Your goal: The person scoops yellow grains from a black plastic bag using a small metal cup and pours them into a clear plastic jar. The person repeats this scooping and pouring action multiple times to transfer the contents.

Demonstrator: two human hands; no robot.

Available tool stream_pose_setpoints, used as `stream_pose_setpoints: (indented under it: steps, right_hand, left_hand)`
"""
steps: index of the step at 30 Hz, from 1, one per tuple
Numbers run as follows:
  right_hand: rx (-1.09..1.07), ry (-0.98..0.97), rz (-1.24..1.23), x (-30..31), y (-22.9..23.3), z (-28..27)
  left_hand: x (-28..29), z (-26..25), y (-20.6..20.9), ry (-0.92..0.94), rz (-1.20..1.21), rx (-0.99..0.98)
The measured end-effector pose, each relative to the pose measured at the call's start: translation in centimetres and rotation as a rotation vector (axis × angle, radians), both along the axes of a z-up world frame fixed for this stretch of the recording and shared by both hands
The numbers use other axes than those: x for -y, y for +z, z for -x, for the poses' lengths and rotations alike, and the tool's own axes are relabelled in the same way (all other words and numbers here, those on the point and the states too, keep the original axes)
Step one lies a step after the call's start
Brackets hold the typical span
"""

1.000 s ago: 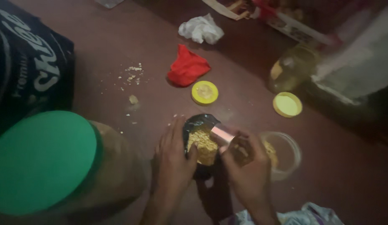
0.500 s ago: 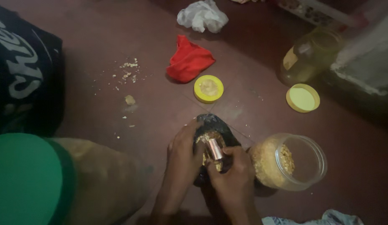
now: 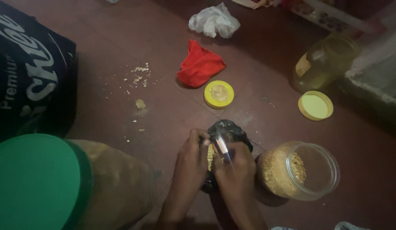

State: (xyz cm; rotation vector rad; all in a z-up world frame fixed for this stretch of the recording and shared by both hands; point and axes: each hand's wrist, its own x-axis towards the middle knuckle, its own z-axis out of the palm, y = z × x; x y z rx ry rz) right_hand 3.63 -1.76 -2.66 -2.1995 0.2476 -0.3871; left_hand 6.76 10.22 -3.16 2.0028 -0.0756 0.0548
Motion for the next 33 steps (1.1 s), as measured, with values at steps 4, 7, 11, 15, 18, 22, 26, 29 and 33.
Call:
stream_pose_setpoints:
  steps: [4, 7, 11, 15, 18, 22, 26, 29, 33]
  right_hand:
    - [-0.089, -0.051, -0.136, -0.1, -0.1, -0.3]
    - [-0.139, -0.090, -0.238, -0.1, -0.4, -0.5]
    - [-0.019, -0.075, -0.360, 0.0, -1.4, -0.4]
    - [0.012, -0.050, -0.462, 0.5, -2.3, -0.3]
    - [-0.008, -0.037, -0.549, 0.9, -2.4, 0.0]
    - [-0.002, -0.016, -0.762, 0.8, -1.8, 0.9]
    - [-0.052, -0.071, -0.944, 0.2, -0.3, 2.2]
    - [0.068, -0.010, -0.888, -0.2, 1.3, 3.2]
    - [0.039, -0.099, -0.692, 0.4, 5.1, 4.6]
  left_hand:
    - [-0.1, 0.0, 0.2, 0.015, 0.062, -0.009]
    - [0.0, -0.1, 0.6, 0.028, 0.058, -0.024]
    - [0.0, 0.1, 1.4, 0.057, 0.015, -0.064]
    - [0.0, 0.3, 2.7, 0.038, 0.055, -0.102]
    - [0.0, 0.6, 3.9, 0.037, 0.053, -0.053]
    - [-0.4, 0.9, 5.3, 0.033, 0.030, -0.121]
    - [-0.5, 0.9, 6.3, 0.039, 0.004, -0.159]
    - [-0.4, 1.3, 6.9, 0.082, -0.049, -0.161]
    - [0.1, 1.6, 8.2, 0.069, -0.052, -0.066]
